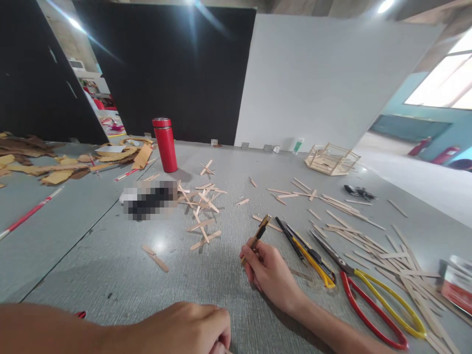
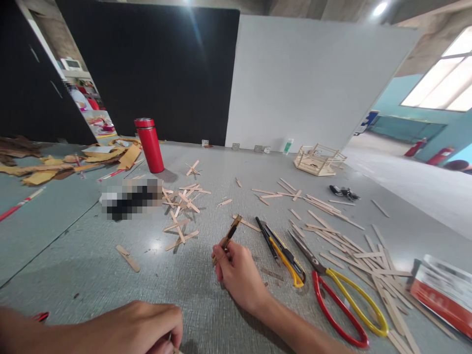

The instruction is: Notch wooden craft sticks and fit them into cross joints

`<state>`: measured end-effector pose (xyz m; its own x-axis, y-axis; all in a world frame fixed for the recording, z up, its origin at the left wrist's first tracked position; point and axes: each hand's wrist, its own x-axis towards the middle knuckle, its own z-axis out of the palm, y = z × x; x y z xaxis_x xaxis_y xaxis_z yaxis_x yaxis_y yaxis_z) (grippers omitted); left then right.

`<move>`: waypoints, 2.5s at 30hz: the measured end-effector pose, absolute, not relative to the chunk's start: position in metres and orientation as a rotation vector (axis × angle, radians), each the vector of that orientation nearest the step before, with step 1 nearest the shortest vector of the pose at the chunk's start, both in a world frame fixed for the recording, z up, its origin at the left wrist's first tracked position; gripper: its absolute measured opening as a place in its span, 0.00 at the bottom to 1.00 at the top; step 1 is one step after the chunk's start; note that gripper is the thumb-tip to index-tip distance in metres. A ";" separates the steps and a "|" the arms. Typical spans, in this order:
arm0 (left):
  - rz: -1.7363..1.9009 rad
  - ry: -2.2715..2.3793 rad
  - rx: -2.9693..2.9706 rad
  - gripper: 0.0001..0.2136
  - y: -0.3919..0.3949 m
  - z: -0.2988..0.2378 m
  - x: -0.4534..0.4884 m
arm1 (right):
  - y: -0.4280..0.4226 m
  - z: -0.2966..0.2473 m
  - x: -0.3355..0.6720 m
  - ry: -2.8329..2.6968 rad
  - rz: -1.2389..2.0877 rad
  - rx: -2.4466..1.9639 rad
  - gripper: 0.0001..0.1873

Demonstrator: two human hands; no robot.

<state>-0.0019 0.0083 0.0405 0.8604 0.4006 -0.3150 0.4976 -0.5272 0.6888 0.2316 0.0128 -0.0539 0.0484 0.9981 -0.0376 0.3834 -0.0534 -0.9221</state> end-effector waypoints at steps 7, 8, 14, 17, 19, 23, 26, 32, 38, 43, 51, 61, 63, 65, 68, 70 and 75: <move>0.118 0.638 2.218 0.07 0.017 0.006 0.002 | 0.013 -0.053 0.230 -1.422 1.018 -1.548 0.20; 0.146 0.654 2.212 0.06 0.019 0.000 0.002 | 0.012 -0.053 0.230 -1.417 1.021 -1.549 0.20; 0.247 0.720 2.218 0.07 0.030 -0.020 0.005 | 0.013 -0.053 0.230 -1.397 1.038 -1.547 0.20; 0.260 0.702 2.237 0.09 0.032 -0.026 0.006 | 0.014 -0.053 0.230 -1.390 1.040 -1.545 0.19; 0.260 0.662 2.254 0.09 0.031 -0.029 0.006 | 0.013 -0.052 0.230 -1.382 1.042 -1.548 0.20; 0.252 0.638 2.260 0.09 0.029 -0.029 0.006 | 0.012 -0.051 0.229 -1.372 1.048 -1.550 0.21; 0.240 0.639 2.267 0.09 0.028 -0.027 0.006 | 0.012 -0.051 0.229 -1.371 1.051 -1.553 0.21; 0.273 0.641 2.273 0.11 0.025 -0.029 0.006 | 0.012 -0.051 0.231 -1.383 1.052 -1.546 0.23; 0.270 0.628 2.304 0.13 0.026 -0.029 0.008 | 0.012 -0.052 0.230 -1.396 1.044 -1.545 0.22; 0.274 0.632 2.283 0.10 0.027 -0.029 0.010 | 0.012 -0.050 0.230 -1.404 1.053 -1.545 0.22; 0.280 0.602 2.251 0.10 0.025 -0.029 0.009 | 0.012 -0.050 0.230 -1.394 1.059 -1.549 0.21; 0.268 0.600 2.270 0.09 0.025 -0.034 0.008 | 0.013 -0.050 0.232 -1.398 1.064 -1.544 0.21; 0.266 0.601 2.282 0.10 0.025 -0.035 0.008 | 0.013 -0.051 0.232 -1.397 1.062 -1.546 0.21; 0.255 0.603 2.298 0.10 0.026 -0.036 0.008 | 0.013 -0.052 0.232 -1.398 1.064 -1.546 0.21; 0.243 0.598 2.316 0.12 0.027 -0.037 0.008 | 0.012 -0.053 0.231 -1.392 1.067 -1.547 0.22; 0.247 0.593 2.318 0.12 0.027 -0.038 0.008 | 0.012 -0.054 0.231 -1.387 1.064 -1.547 0.22; 0.239 0.577 2.323 0.11 0.029 -0.040 0.010 | 0.012 -0.055 0.232 -1.390 1.066 -1.538 0.21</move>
